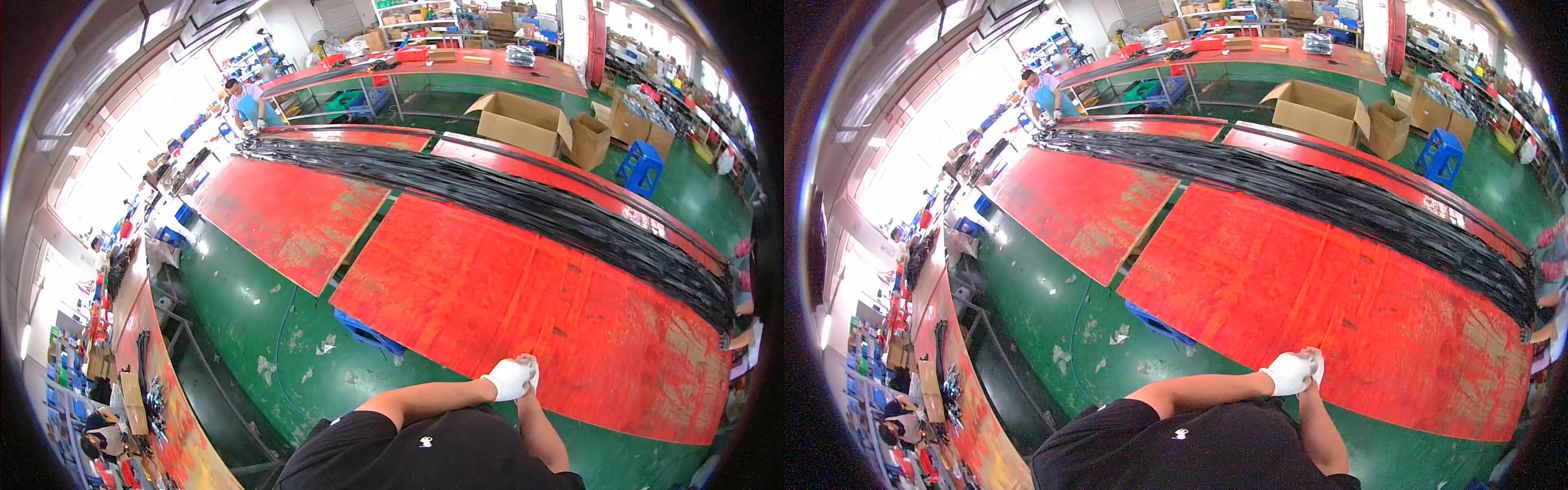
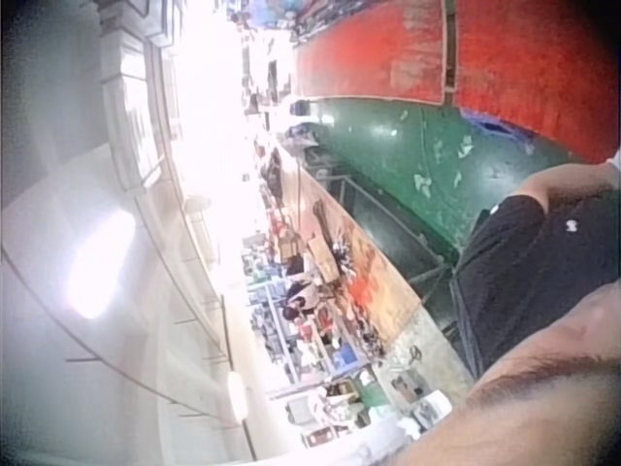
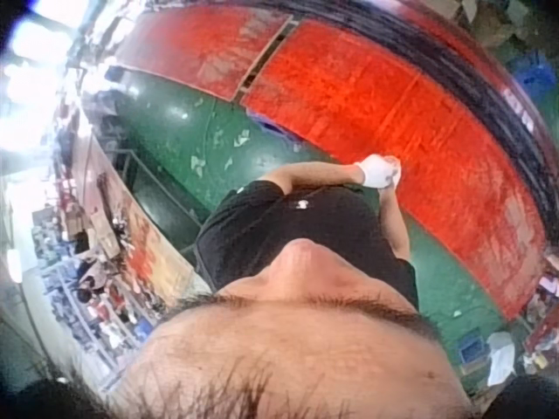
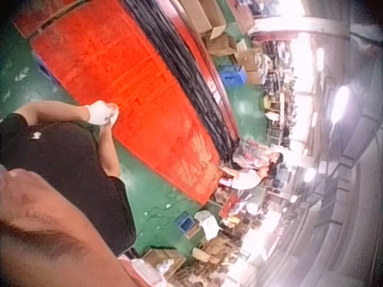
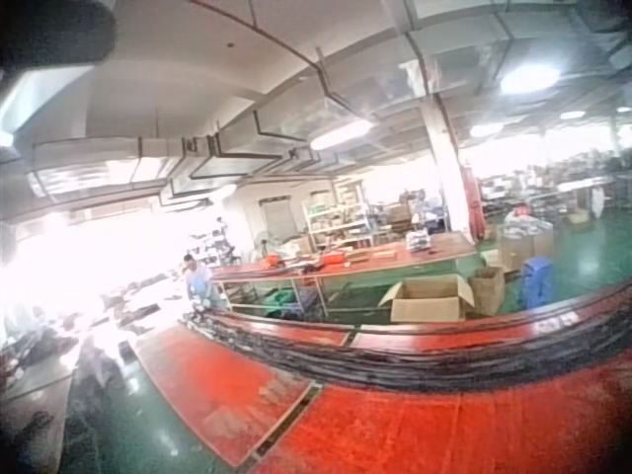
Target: Put on protective white gloves in a workshop setting.
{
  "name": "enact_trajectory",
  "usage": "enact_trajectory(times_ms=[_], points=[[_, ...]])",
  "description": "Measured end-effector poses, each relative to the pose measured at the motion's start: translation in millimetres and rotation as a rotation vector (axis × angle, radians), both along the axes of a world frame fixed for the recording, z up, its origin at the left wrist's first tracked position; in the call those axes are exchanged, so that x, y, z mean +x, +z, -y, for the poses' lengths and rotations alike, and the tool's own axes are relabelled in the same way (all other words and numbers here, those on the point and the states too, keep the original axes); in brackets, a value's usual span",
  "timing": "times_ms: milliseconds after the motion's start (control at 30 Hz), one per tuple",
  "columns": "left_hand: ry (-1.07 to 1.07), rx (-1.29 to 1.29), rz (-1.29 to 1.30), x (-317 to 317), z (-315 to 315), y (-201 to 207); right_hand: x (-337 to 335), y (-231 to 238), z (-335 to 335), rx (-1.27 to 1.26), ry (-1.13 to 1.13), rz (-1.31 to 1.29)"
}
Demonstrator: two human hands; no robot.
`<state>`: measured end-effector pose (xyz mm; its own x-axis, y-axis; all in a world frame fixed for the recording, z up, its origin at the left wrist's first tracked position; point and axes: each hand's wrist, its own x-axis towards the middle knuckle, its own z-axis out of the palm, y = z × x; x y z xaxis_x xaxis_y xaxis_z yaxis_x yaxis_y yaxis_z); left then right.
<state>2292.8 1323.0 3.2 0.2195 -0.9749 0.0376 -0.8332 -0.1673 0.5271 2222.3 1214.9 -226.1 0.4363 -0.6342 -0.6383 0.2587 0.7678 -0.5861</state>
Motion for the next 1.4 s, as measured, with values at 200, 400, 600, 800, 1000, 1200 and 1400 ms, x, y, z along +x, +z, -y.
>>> enact_trajectory(times_ms=[200,400,600,800,1000,1200,1400], points=[[-0.026,0.018,-0.045,-5.3,-3.3,-1.7,-3.8,1.8,0.2,-0.007,-0.034,-0.003],[-0.029,-0.013,-0.111,-5.4,-13.6,1.8,-5.2,3.6,0.2,0.001,0.017,0.071],[-0.036,0.032,-0.130,-4.2,-23.5,-11.3,-8.3,26.0,-11.3,0.007,0.129,0.056],[-0.062,0.026,-0.158,-7.7,-28.9,-15.4,-20.0,-8.1,-14.1,0.006,0.062,0.051],[-0.106,0.069,-0.172,-10.3,-26.2,-13.8,-32.1,-20.8,-8.8,0.011,0.102,-0.067],[-0.071,0.050,-0.173,-12.1,-33.4,-40.2,-42.2,-13.3,-24.6,0.077,0.234,-0.084],[-0.071,0.140,-0.203,-13.6,-32.5,-52.1,-43.2,-57.5,-22.9,0.071,0.267,-0.154]])
